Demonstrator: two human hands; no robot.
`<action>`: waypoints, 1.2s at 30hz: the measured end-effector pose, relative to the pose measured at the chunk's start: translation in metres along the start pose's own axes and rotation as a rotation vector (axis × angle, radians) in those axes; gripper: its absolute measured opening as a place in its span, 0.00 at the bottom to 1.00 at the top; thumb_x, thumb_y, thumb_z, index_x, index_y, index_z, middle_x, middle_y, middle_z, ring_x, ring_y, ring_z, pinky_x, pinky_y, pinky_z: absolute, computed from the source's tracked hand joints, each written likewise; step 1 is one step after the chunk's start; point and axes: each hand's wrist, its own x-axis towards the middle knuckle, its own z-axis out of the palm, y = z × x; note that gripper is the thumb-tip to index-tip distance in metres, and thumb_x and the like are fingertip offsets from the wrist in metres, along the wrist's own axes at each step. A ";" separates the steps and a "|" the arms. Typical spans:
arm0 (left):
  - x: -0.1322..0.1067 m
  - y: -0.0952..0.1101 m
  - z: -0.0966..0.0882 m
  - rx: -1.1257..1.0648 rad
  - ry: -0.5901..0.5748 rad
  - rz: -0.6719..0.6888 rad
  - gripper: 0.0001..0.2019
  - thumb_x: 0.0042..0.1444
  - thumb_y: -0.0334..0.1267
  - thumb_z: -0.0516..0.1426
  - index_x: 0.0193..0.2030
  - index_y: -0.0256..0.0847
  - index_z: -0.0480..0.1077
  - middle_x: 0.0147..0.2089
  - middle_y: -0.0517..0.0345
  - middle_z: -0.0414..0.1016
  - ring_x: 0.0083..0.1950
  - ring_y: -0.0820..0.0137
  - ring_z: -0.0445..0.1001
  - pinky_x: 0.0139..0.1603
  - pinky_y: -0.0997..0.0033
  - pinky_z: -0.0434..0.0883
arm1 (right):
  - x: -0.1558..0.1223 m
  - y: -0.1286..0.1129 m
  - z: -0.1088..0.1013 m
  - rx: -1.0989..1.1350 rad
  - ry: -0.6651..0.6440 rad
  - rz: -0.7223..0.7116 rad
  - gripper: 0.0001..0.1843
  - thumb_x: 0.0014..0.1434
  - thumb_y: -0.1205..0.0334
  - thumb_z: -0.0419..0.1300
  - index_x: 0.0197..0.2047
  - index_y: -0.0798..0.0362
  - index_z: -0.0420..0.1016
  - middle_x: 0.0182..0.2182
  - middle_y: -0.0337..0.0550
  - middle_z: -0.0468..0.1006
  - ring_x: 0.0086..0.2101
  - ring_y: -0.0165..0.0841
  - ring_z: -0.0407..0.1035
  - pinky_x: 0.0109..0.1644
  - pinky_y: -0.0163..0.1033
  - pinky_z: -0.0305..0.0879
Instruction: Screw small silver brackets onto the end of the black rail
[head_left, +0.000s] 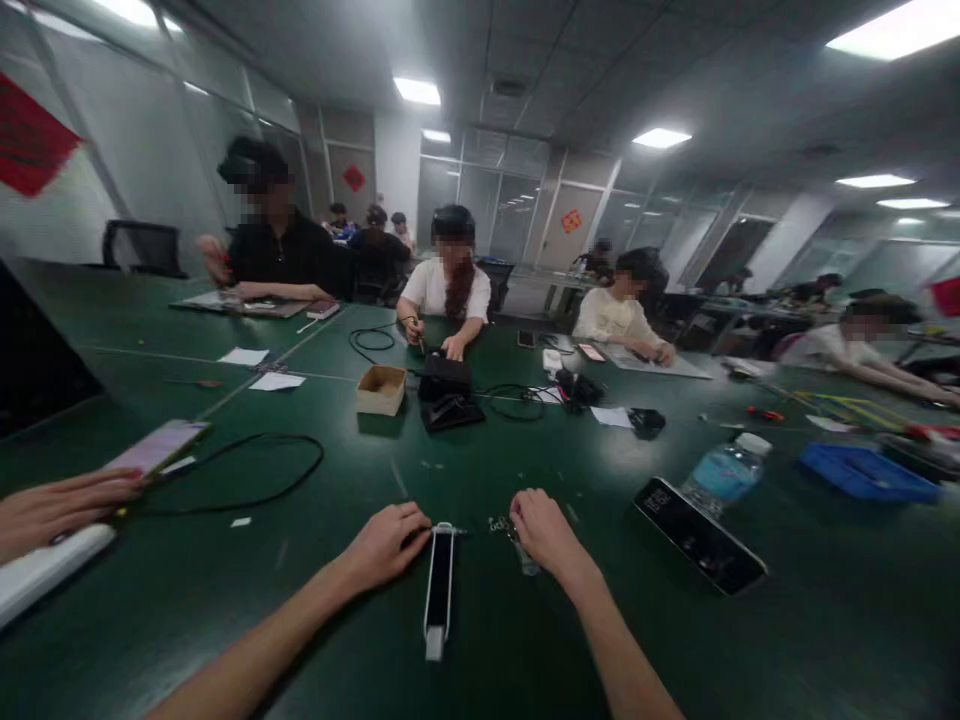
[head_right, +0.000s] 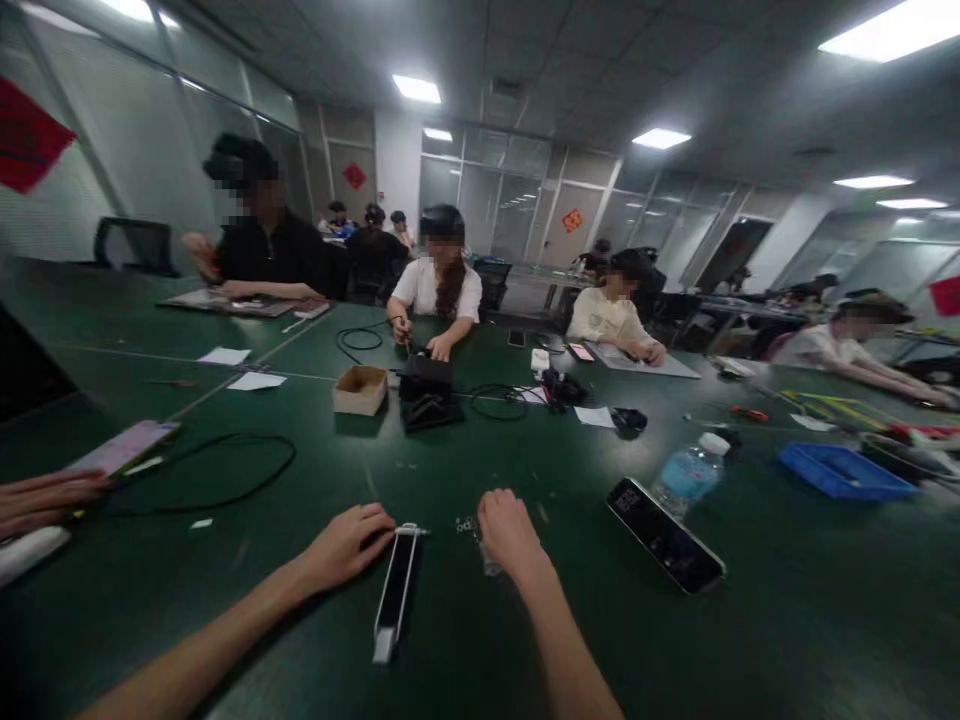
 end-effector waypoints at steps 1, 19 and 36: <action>0.000 0.000 -0.002 0.001 0.002 -0.002 0.10 0.63 0.36 0.47 0.43 0.41 0.69 0.40 0.54 0.71 0.38 0.67 0.71 0.39 0.70 0.66 | 0.001 -0.002 -0.002 0.006 0.001 0.004 0.08 0.61 0.69 0.50 0.36 0.56 0.70 0.34 0.49 0.72 0.39 0.40 0.65 0.44 0.44 0.61; 0.026 0.000 -0.004 0.277 -0.178 0.162 0.08 0.59 0.36 0.47 0.33 0.40 0.65 0.33 0.56 0.70 0.32 0.65 0.71 0.32 0.68 0.64 | -0.006 -0.066 -0.003 0.116 0.031 -0.301 0.11 0.63 0.70 0.50 0.44 0.56 0.72 0.39 0.46 0.73 0.41 0.33 0.65 0.45 0.37 0.67; 0.026 0.006 -0.009 0.321 -0.176 0.208 0.09 0.59 0.37 0.47 0.32 0.40 0.66 0.32 0.56 0.71 0.31 0.65 0.72 0.31 0.68 0.65 | -0.008 -0.060 0.005 0.104 0.015 -0.281 0.13 0.63 0.71 0.50 0.47 0.57 0.72 0.39 0.47 0.73 0.41 0.35 0.66 0.45 0.38 0.68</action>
